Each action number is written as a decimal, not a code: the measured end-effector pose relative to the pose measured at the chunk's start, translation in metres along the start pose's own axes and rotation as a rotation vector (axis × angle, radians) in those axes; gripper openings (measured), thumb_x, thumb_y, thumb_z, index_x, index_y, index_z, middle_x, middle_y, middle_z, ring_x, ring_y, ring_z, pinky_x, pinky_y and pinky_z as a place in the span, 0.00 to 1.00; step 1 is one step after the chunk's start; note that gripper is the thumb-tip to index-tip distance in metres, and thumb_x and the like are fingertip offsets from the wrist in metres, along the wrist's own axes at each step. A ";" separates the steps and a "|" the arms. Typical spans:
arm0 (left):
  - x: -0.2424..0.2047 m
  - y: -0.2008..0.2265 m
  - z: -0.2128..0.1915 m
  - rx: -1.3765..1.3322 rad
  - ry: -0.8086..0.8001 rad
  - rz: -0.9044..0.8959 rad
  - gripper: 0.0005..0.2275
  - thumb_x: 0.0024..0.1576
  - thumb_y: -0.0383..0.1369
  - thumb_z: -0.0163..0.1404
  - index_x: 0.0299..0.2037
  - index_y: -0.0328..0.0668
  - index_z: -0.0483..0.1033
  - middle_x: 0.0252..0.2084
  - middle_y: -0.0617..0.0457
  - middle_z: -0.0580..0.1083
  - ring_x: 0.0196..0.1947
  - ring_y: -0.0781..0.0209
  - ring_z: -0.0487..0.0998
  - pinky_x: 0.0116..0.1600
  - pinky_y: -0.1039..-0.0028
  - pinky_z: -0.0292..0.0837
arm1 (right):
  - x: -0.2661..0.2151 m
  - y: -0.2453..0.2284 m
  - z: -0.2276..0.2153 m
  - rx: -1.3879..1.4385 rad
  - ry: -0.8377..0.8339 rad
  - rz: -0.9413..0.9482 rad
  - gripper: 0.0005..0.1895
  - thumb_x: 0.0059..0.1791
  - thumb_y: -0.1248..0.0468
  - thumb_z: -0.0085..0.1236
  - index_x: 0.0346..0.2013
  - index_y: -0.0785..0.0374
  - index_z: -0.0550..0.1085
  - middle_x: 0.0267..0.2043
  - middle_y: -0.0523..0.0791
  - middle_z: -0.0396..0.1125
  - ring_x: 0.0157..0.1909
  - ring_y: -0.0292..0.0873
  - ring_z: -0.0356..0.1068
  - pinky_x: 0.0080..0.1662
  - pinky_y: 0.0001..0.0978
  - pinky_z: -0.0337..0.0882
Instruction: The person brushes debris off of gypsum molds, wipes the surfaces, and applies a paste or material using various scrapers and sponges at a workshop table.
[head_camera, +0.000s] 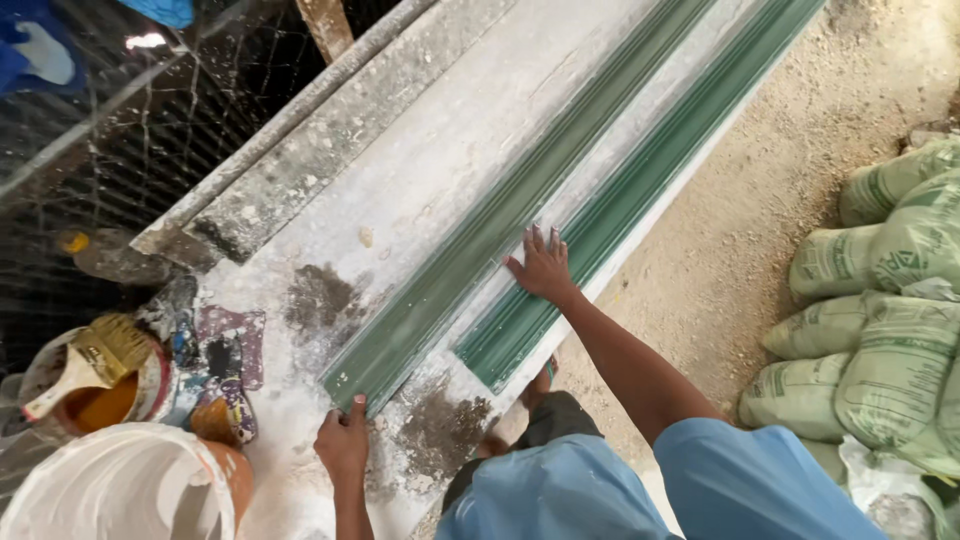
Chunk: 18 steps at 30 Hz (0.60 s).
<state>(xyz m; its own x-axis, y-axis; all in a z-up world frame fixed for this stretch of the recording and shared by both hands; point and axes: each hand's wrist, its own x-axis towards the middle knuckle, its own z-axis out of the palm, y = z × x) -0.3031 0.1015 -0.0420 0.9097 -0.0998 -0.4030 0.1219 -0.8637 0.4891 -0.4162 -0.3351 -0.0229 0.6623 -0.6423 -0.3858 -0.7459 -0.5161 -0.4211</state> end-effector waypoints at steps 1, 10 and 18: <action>0.000 0.000 0.000 0.014 0.011 -0.002 0.29 0.59 0.59 0.47 0.22 0.41 0.58 0.20 0.48 0.65 0.26 0.47 0.69 0.39 0.61 0.62 | 0.002 -0.003 0.003 -0.062 0.079 -0.053 0.52 0.51 0.28 0.31 0.76 0.64 0.44 0.81 0.52 0.34 0.80 0.67 0.25 0.71 0.67 0.35; 0.010 0.057 0.001 0.008 -0.119 -0.029 0.23 0.63 0.51 0.51 0.24 0.39 0.73 0.21 0.54 0.71 0.23 0.62 0.69 0.32 0.72 0.67 | 0.041 -0.014 -0.017 -0.202 0.035 0.071 0.57 0.51 0.28 0.34 0.77 0.70 0.39 0.81 0.56 0.28 0.80 0.67 0.19 0.72 0.66 0.30; -0.023 0.069 -0.001 0.097 -0.125 -0.049 0.28 0.64 0.59 0.39 0.33 0.40 0.75 0.29 0.46 0.76 0.30 0.44 0.77 0.34 0.56 0.70 | 0.012 0.019 -0.035 -0.080 0.125 0.063 0.47 0.50 0.33 0.41 0.77 0.55 0.51 0.80 0.54 0.39 0.79 0.70 0.30 0.71 0.65 0.39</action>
<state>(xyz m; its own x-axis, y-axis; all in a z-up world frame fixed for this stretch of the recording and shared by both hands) -0.3151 0.0447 0.0019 0.8466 -0.1116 -0.5204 0.1209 -0.9119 0.3921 -0.4252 -0.3722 -0.0070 0.6040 -0.7376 -0.3018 -0.7920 -0.5131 -0.3309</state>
